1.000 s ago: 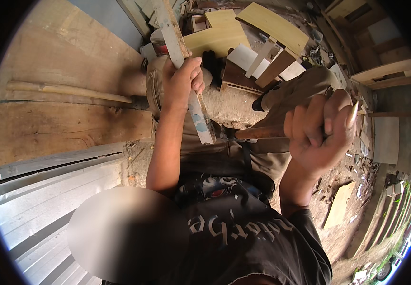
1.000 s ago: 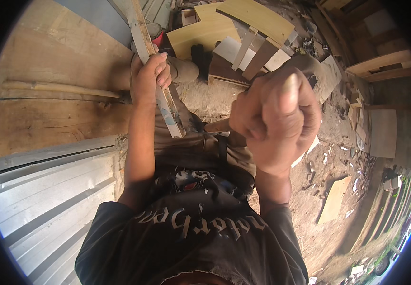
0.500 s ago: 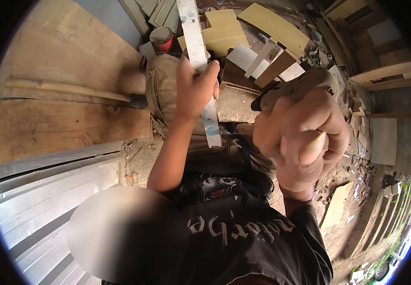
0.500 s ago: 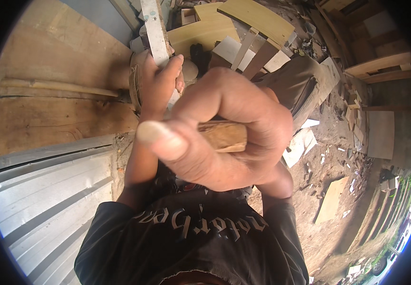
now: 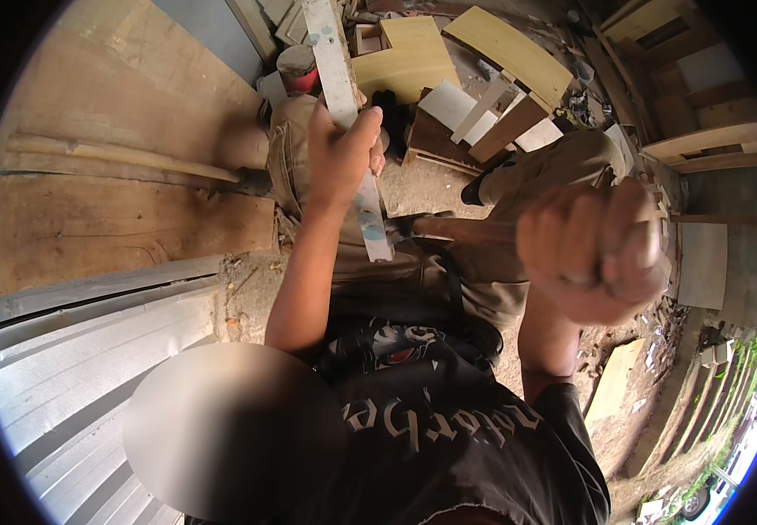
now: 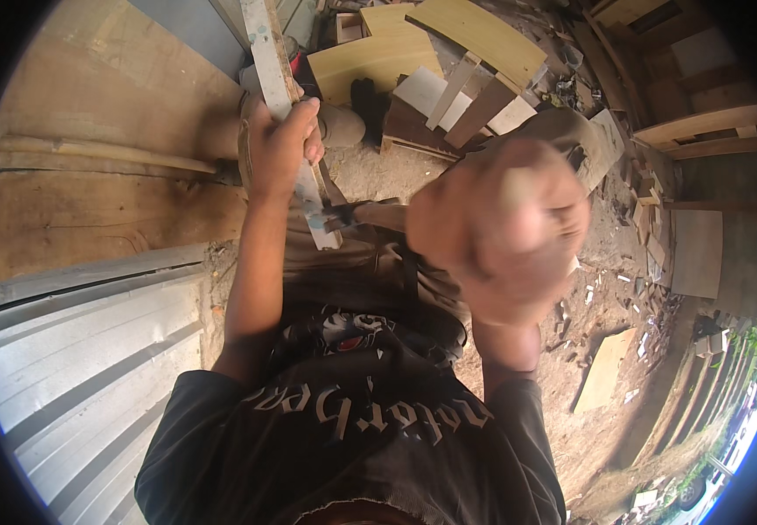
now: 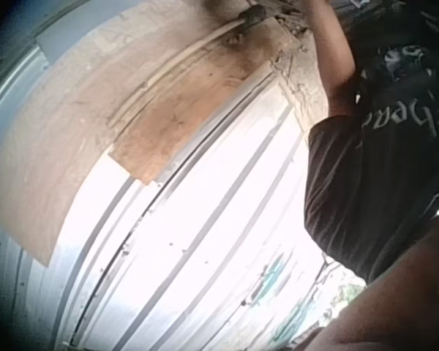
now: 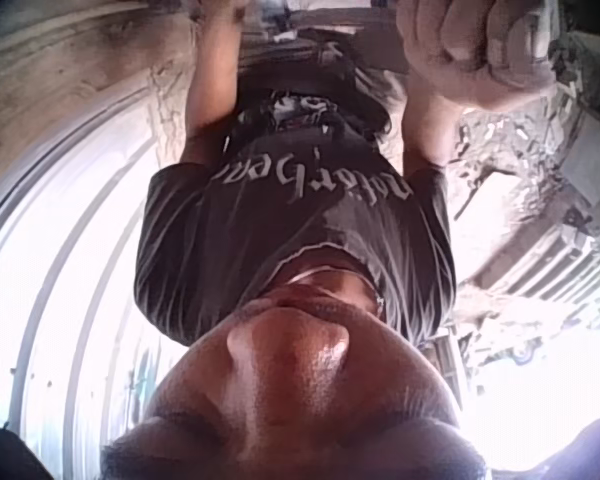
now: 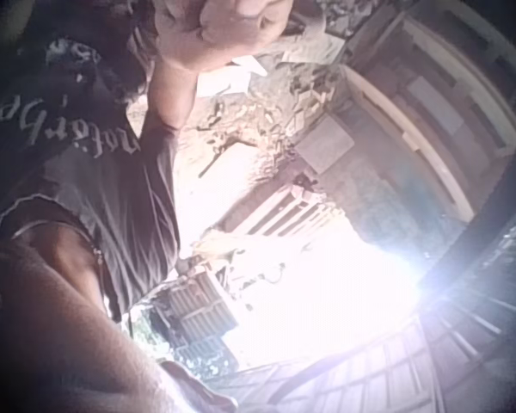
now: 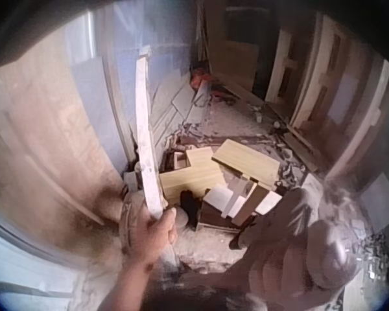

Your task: The person sits on the floor and uses a hammer to break apart a piece of wood. They repeatedly strike the wood to split it into smaller pieces.

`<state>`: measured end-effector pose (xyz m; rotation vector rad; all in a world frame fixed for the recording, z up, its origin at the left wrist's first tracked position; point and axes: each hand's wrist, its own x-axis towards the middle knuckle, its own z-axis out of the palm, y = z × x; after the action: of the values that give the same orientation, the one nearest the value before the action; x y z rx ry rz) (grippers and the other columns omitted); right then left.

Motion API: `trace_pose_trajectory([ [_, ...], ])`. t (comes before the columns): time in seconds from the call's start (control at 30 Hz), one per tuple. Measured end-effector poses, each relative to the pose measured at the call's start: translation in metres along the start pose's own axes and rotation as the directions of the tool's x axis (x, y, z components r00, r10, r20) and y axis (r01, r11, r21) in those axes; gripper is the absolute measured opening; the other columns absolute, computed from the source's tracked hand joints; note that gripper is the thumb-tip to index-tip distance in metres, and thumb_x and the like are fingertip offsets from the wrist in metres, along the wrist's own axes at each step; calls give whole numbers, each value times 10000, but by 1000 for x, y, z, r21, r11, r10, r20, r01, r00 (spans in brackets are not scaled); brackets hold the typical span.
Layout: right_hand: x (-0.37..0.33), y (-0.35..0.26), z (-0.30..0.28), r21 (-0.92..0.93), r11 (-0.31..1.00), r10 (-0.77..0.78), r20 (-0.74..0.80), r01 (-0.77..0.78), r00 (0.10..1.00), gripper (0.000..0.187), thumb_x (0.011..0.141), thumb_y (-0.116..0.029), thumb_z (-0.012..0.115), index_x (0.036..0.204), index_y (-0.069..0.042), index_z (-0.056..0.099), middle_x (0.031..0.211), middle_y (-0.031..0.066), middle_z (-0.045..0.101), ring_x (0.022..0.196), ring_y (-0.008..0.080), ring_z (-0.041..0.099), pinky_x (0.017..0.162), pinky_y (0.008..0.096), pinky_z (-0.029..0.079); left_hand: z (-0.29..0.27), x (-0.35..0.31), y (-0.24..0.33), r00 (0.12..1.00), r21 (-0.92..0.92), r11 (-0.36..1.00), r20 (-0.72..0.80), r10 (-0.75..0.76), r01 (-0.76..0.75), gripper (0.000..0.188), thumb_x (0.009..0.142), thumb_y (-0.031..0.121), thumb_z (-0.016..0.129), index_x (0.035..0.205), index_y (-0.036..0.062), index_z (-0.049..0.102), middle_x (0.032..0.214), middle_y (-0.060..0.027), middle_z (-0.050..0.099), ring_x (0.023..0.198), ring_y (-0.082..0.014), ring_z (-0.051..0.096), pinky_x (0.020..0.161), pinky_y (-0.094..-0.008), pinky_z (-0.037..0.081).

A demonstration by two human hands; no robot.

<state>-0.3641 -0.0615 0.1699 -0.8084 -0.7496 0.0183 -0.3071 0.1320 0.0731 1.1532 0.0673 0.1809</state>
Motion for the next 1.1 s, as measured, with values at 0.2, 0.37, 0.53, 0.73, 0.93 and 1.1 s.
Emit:
trace_pose_trajectory([
  [0.2, 8, 14, -20, 665, 746, 131, -111, -24, 985, 308, 1014, -273, 371, 744, -126, 381, 535, -52, 314, 384, 64, 248, 364, 230, 254, -1, 4, -21, 998, -71, 996, 53, -46, 50, 161, 851, 66, 606, 910, 75, 457, 577, 4, 421, 386, -94, 402, 352, -265, 337],
  [0.37, -10, -22, -26, 273, 959, 47, -412, 74, 910, 353, 1025, -318, 365, 717, -146, 377, 513, -65, 277, 371, 59, 177, 334, 235, 198, -18, 10, -8, 993, -211, 972, 77, -85, 100, 129, 860, 68, 554, 963, 127, 502, 558, 39, 376, 361, -75, 319, 329, -239, 273],
  [0.53, -40, -11, -30, -197, 974, -48, -660, -111, 749, 393, 1029, -377, 389, 730, -122, 406, 526, -32, 285, 405, 76, 232, 402, 251, 266, -37, 20, -12, 978, -405, 897, 173, -116, 178, 81, 879, 86, 548, 934, 145, 549, 553, 59, 362, 365, -67, 299, 337, -237, 260],
  [0.73, -82, 0, -57, -247, 955, -30, -630, -163, 776, 367, 997, -414, 453, 843, -83, 489, 603, 8, 364, 499, 109, 346, 479, 277, 315, -50, 26, -27, 954, -505, 823, 267, -138, 260, 116, 891, 80, 529, 976, 155, 549, 566, 67, 354, 371, -59, 300, 337, -231, 269],
  [0.93, -136, 76, -98, -408, 807, 252, -415, -427, 874, 244, 999, -242, 505, 883, -30, 468, 664, 38, 481, 598, 126, 495, 572, 307, 462, -52, 32, -38, 937, -570, 761, 319, -142, 309, 113, 898, 85, 522, 980, 158, 548, 567, 67, 354, 376, -59, 307, 338, -231, 278],
  [1.1, -107, 83, -85, -200, 942, 161, -436, -270, 885, 314, 998, -353, 476, 871, -72, 416, 644, 14, 412, 519, 101, 399, 470, 269, 367, -57, 33, -41, 940, -546, 781, 306, -151, 304, 122, 892, 84, 530, 992, 153, 542, 570, 66, 354, 380, -60, 306, 346, -235, 278],
])
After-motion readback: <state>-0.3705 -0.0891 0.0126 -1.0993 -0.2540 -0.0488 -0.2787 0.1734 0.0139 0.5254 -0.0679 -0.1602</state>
